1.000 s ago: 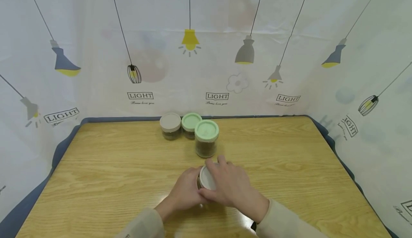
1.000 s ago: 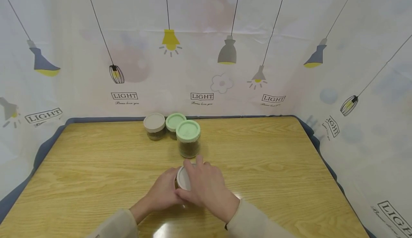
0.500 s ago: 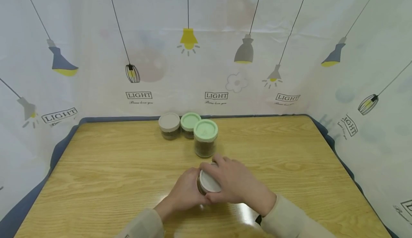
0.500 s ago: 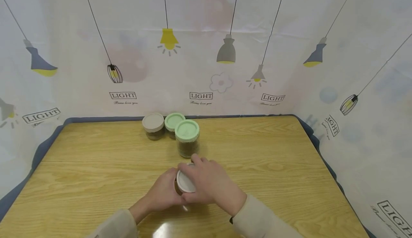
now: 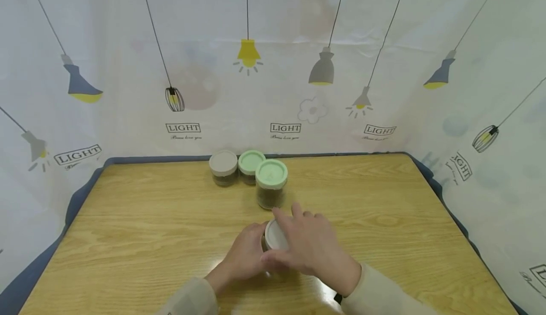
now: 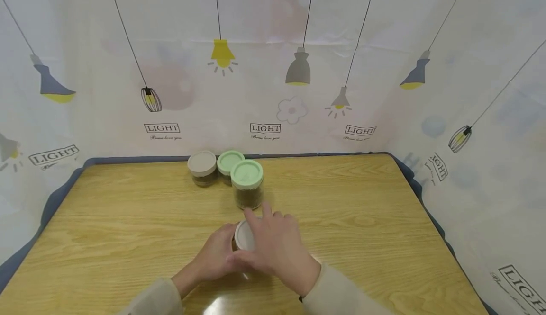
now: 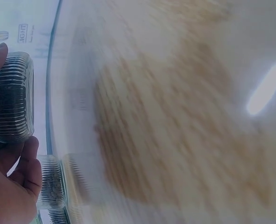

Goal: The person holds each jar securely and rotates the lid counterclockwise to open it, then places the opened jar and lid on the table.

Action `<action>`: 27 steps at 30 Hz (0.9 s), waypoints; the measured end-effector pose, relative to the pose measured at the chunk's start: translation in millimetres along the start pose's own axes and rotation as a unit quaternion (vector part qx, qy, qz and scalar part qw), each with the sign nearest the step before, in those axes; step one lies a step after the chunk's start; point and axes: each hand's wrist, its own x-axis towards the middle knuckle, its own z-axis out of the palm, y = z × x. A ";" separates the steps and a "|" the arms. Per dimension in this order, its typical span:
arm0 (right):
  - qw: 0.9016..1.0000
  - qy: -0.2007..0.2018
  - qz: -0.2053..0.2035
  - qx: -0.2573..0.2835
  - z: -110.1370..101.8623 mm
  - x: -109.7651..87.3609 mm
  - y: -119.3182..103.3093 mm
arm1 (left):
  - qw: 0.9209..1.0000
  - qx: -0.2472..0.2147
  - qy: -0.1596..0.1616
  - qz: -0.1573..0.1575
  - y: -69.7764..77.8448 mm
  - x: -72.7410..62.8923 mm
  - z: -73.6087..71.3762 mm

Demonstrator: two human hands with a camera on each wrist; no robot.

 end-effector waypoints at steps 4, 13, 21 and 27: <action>1.000 0.001 -0.007 -0.006 4.0 -0.5 -1.1 | 1.000 0.007 0.005 0.001 0.5 -0.1 0.8; 0.998 0.020 -0.058 0.011 9.0 2.6 3.9 | 1.000 -0.010 -0.004 -0.023 1.6 -0.8 1.4; 0.993 0.003 -0.111 0.038 7.6 5.8 10.8 | 0.999 -0.032 -0.024 -0.032 1.5 -2.8 0.9; 0.990 -0.002 -0.131 0.047 6.2 4.5 14.8 | 0.998 -0.033 -0.028 -0.041 1.7 -4.1 3.2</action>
